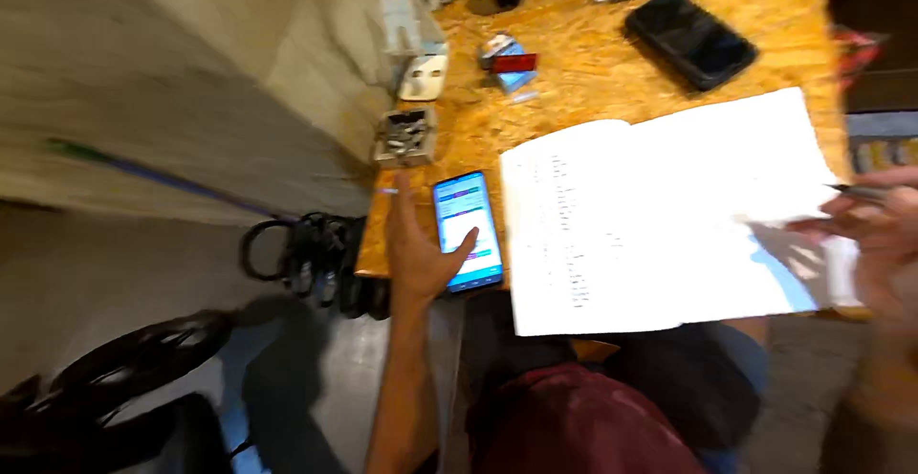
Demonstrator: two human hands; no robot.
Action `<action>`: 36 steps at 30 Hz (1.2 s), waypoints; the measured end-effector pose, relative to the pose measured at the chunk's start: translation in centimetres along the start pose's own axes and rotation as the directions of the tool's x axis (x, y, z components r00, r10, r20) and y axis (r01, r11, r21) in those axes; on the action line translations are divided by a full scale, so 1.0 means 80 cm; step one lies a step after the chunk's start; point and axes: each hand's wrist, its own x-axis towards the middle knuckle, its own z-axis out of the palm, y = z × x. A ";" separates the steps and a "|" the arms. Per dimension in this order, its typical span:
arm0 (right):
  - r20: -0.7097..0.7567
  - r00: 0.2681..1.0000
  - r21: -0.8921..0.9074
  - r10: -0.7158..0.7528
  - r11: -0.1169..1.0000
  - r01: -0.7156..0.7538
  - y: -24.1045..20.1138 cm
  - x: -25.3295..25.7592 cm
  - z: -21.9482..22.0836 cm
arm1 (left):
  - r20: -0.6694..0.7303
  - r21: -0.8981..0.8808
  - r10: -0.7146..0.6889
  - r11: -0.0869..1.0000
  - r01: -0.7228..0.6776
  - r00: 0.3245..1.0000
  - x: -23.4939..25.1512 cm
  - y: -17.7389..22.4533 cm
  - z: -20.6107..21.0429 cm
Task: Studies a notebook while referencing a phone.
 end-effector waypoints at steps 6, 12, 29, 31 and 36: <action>-0.112 0.988 -0.033 -0.108 0.994 0.105 -0.046 0.020 0.019 | -0.073 -0.169 0.083 0.981 -0.094 0.994 0.002 -0.020 0.006; 0.005 0.984 0.005 -0.177 0.984 0.177 -0.041 0.029 0.022 | -0.111 -0.168 0.082 0.981 -0.101 0.990 0.001 -0.020 0.008; 0.303 0.929 -0.348 0.212 0.932 -0.100 -0.011 0.020 0.076 | -0.157 -0.301 0.040 0.950 -0.087 0.987 0.001 -0.008 0.007; 0.310 0.927 -0.385 0.211 0.919 -0.081 -0.009 0.019 0.075 | -0.167 -0.319 0.051 0.942 -0.103 0.985 0.002 -0.008 0.006; 0.307 0.924 -0.390 0.230 0.916 -0.099 -0.001 0.019 0.072 | -0.157 -0.377 0.008 0.924 -0.067 0.988 0.001 -0.010 0.004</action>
